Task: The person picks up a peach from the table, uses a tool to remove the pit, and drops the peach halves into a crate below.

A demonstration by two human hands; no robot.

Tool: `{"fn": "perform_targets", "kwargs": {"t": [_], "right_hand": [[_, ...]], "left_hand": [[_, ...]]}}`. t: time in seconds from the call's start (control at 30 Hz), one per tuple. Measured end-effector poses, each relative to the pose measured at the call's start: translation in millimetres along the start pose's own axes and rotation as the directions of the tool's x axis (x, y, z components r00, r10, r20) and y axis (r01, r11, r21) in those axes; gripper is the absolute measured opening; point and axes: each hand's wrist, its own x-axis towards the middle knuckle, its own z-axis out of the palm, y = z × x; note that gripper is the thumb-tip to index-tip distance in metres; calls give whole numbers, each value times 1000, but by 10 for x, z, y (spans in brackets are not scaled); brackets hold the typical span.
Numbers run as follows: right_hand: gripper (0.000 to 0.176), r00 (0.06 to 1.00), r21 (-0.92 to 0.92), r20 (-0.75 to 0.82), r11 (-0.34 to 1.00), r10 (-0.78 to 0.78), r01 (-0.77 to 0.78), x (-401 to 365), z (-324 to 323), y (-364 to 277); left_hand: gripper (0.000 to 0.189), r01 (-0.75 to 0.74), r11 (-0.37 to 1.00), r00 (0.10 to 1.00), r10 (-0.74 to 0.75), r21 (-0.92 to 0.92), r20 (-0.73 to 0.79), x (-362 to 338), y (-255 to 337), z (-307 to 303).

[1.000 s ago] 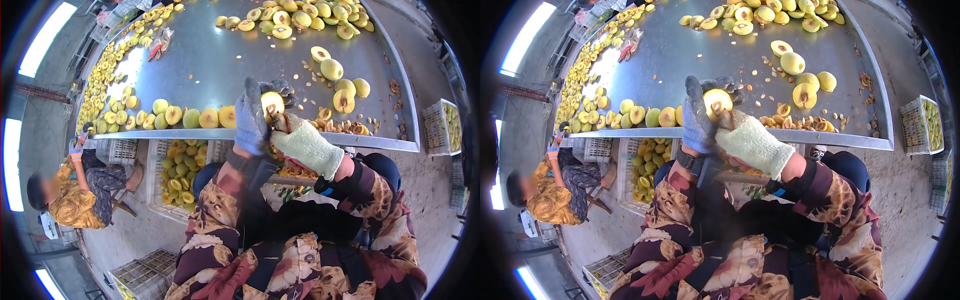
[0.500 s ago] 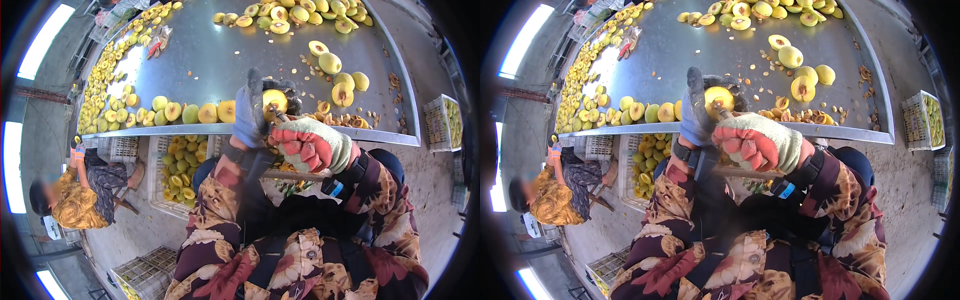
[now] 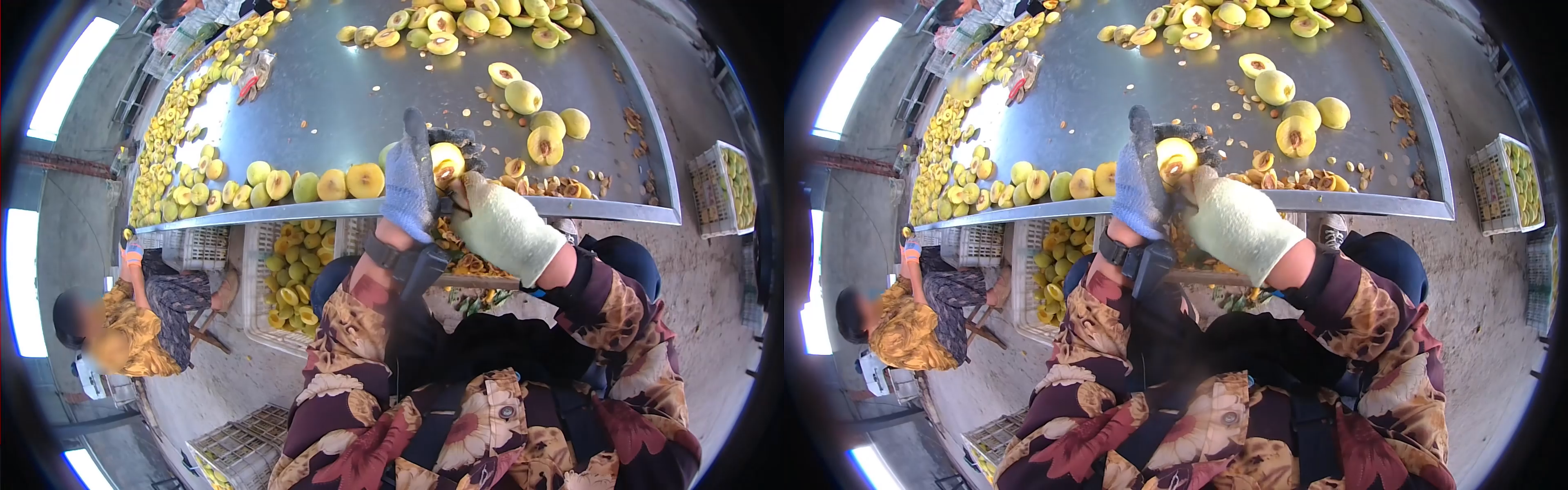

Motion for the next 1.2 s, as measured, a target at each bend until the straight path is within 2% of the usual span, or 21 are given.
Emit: {"fn": "perform_targets", "kwargs": {"t": [0.07, 0.2, 0.3, 0.4, 0.47, 0.5, 0.53, 0.57, 0.6, 0.63, 0.67, 0.7, 0.73, 0.83, 0.9, 0.93, 0.97, 1.0, 1.1, 1.13, 1.2], "right_hand": [[23, 924, -4, 172, 939, 341, -345, -20, -116, -117], [25, 941, -135, 86, 940, 328, -315, -133, -129, -61], [25, 945, -110, 103, 948, 309, -298, -206, -269, -92], [21, 952, -113, 190, 969, 238, -220, -351, -332, -95], [17, 941, -111, 258, 974, 220, -197, -546, -137, 38], [15, 906, -142, 366, 974, 215, -174, -678, -61, 137], [14, 856, -170, 470, 974, 213, -149, -828, 16, 237], [18, 810, -312, 496, 935, 313, -171, -956, 96, 294], [21, 765, -374, 520, 907, 380, -196, -932, -27, 219], [19, 802, -287, 492, 933, 339, -219, -983, 5, 239], [17, 836, -195, 462, 954, 295, -228, -1022, 43, 266], [22, 818, -136, 524, 971, 238, -196, -970, -83, 177], [22, 872, -53, 420, 966, 252, -254, -975, -143, 79], [23, 906, 35, 390, 981, 164, -193, -955, -258, 8], [24, 956, 80, 279, 990, 86, -113, -975, -239, 69], [24, 958, 69, 270, 990, 100, -123, -943, -271, 72], [24, 958, 58, 262, 989, 116, -135, -891, -324, 49], [24, 958, 49, 254, 988, 132, -149, -863, -349, 52], [20, 972, 60, 210, 990, 109, -124, -827, -348, 144], [19, 968, 63, 218, 988, 122, -139, -817, -366, 168], [19, 984, 70, 150, 992, 91, -103, -814, -417, 210]], "left_hand": [[57, 31, 991, 999, -27, 131, -34, -45, -8, -29], [49, 180, 945, 980, -148, 274, -132, -3, 9, -74], [38, 246, 969, 962, -247, -23, -116, 112, 324, -324], [39, 470, 782, 862, -506, -409, 23, 148, 366, -619], [33, 451, 870, 881, -469, -199, -57, 77, 575, -953], [31, 360, 933, 923, -357, -2, -144, -23, 489, -1112], [31, 528, 835, 823, -548, -156, -147, -136, 128, -1270], [30, 514, 857, 848, -505, 18, -162, -217, 27, -1466], [33, 551, 748, 829, -542, 370, -138, -227, 87, -1645], [40, 590, 593, 752, -651, 548, -106, -324, -166, -1775], [47, 500, 426, 663, -749, 754, -16, -378, -244, -1892], [47, 493, 404, 596, -802, 770, 39, -322, -230, -1880], [48, 486, 381, 522, -849, 787, 88, -262, -213, -1873], [48, 463, 539, 631, -758, 704, 165, 305, 38, -1444], [50, 379, 760, 786, -566, 529, 250, 730, -93, -985], [50, 309, 807, 808, -502, 503, 309, 989, -323, -691], [51, 220, 865, 857, -392, 450, 335, 1224, -185, -410], [53, 309, 876, 816, -444, 369, 371, 1435, -270, -64], [59, 328, 854, 722, -502, 404, 476, 2008, -202, 797], [63, 413, 848, 695, -530, 333, 486, 2115, -366, 1106], [62, 293, 848, 724, -499, 442, 476, 2224, -214, 1330]]}}
